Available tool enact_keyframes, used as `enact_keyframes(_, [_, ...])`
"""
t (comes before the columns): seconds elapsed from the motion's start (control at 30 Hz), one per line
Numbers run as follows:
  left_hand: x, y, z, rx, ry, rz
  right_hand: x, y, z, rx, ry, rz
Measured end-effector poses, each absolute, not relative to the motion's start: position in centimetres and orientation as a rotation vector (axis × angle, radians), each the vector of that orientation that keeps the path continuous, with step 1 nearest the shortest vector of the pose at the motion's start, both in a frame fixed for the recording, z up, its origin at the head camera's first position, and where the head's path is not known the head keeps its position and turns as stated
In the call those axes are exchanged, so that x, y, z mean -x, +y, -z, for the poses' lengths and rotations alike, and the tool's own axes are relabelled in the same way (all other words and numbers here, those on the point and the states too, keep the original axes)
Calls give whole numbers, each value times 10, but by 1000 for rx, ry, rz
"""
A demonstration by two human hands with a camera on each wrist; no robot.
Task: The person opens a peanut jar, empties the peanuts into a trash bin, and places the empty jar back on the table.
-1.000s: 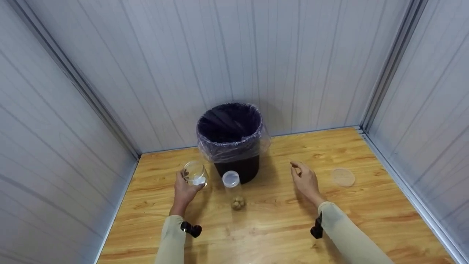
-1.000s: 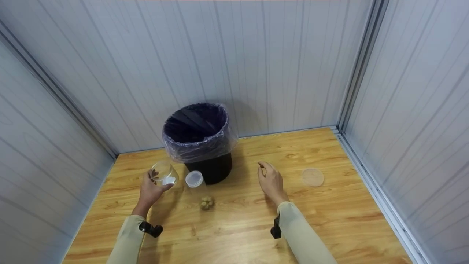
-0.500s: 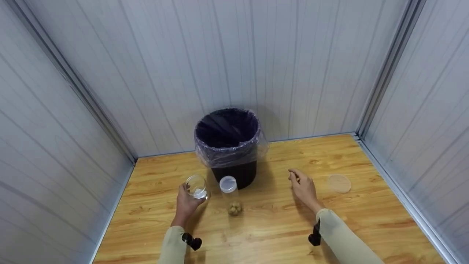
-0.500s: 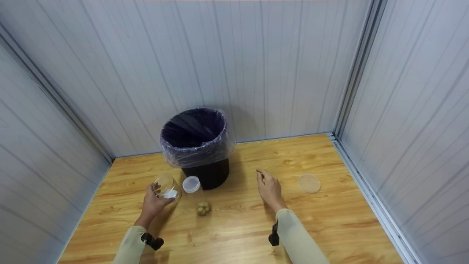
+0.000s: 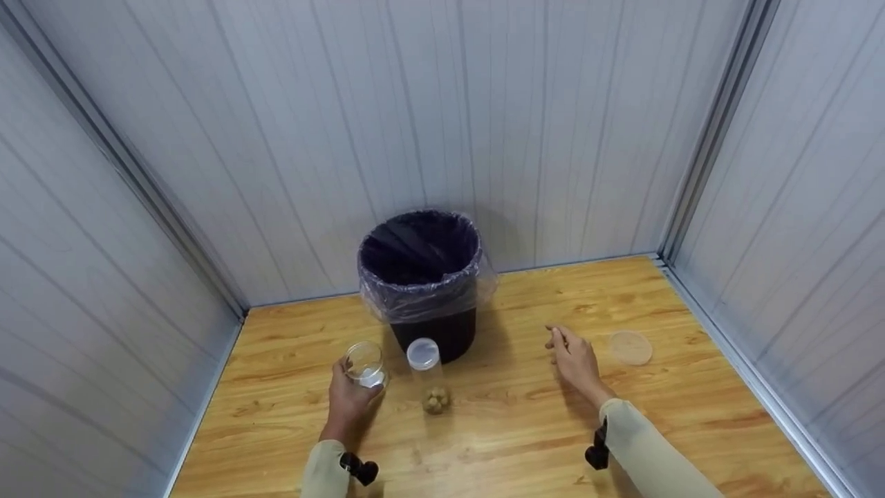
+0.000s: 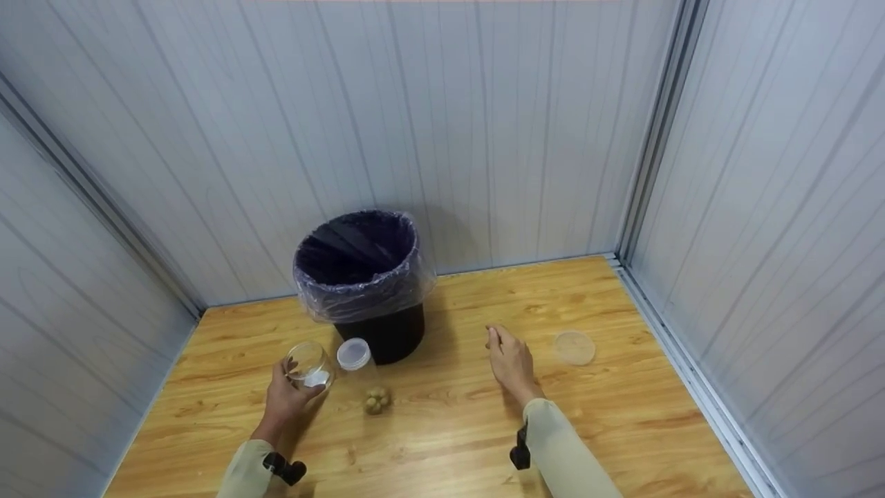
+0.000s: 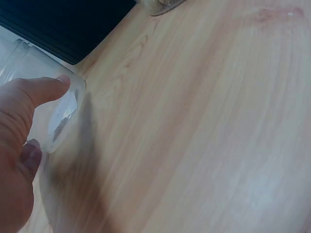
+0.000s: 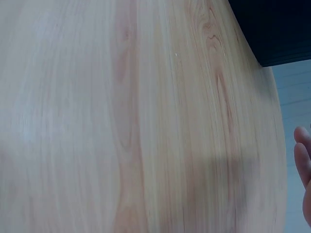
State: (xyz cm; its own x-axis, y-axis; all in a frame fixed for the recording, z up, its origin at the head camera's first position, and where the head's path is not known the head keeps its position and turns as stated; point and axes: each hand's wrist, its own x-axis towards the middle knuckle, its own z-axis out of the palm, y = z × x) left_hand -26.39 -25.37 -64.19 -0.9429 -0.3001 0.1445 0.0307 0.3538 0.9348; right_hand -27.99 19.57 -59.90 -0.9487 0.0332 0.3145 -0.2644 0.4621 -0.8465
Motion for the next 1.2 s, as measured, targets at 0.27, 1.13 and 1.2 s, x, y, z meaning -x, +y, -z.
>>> enact_keyframes(0.27, [256, -254, 638, -259, -2422, 1543, 278, 197, 600, -192, -2428, -1479])
enact_keyframes(1.13, [183, -241, 586, -46, -2866, 1633, 261, 107, 451, -1019, -2560, -858])
enact_keyframes(1.2, [179, -233, 578, 28, -2915, 1699, 255, 94, 435, -1131, -2568, -784])
